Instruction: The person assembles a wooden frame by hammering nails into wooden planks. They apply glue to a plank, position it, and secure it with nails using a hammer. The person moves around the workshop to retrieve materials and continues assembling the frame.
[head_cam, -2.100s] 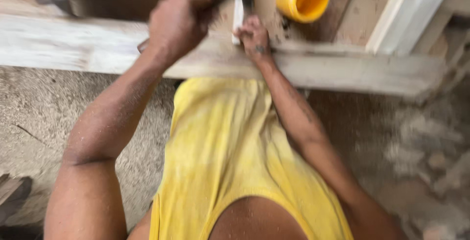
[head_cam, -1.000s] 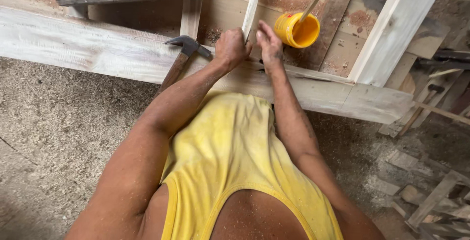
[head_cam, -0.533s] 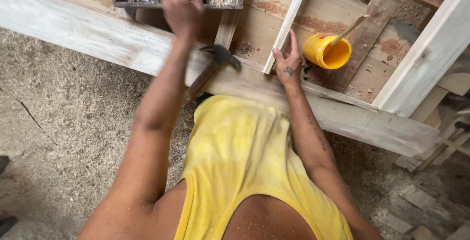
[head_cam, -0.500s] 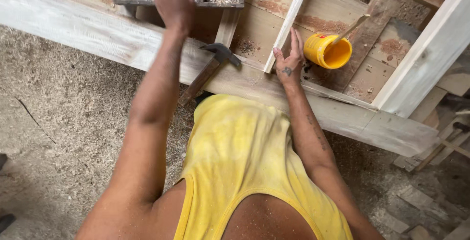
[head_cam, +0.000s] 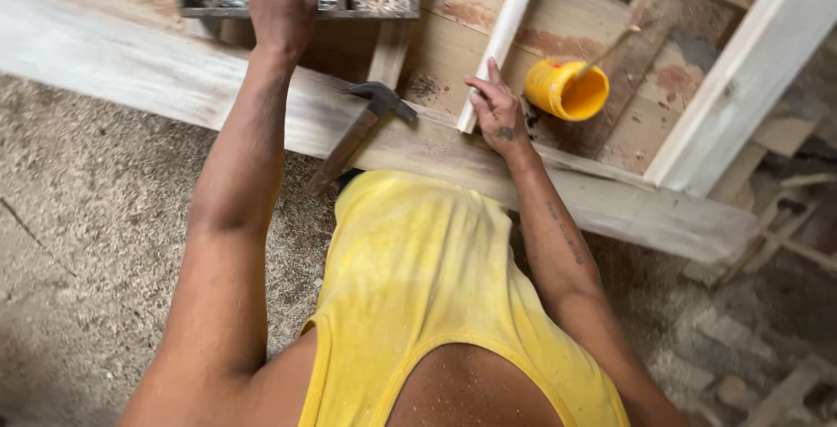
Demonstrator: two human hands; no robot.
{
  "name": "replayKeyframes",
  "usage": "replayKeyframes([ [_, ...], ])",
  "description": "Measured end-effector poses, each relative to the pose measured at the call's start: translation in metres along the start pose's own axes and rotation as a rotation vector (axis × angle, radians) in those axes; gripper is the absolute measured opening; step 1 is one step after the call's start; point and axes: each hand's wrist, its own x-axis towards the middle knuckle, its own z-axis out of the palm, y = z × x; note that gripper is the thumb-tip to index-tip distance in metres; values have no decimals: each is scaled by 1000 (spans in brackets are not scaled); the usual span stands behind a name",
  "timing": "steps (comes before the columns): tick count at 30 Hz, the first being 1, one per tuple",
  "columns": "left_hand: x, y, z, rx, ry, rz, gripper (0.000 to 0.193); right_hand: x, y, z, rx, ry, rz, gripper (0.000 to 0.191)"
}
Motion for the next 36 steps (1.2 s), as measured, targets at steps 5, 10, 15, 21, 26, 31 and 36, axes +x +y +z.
replayKeyframes([
  [5,-63,97,38,-982,-463,-272,10,-8,12,-2,469,-62,-54,48],
  [10,-106,175,85,-1357,-713,-666,16,-6,28,-2,474,-105,-18,48],
  [15,-102,181,99,-1490,-616,-847,17,1,26,3,802,-62,51,42],
  [21,-107,184,98,-1605,-488,-955,20,2,25,7,905,-10,-27,18],
  [26,-120,185,87,-1327,-525,-781,19,3,33,8,790,-12,-90,8],
  [31,-138,188,74,-461,-818,-213,31,6,32,13,619,13,-123,13],
  [36,-154,183,91,-346,-847,-133,10,0,33,17,686,360,-95,17],
])
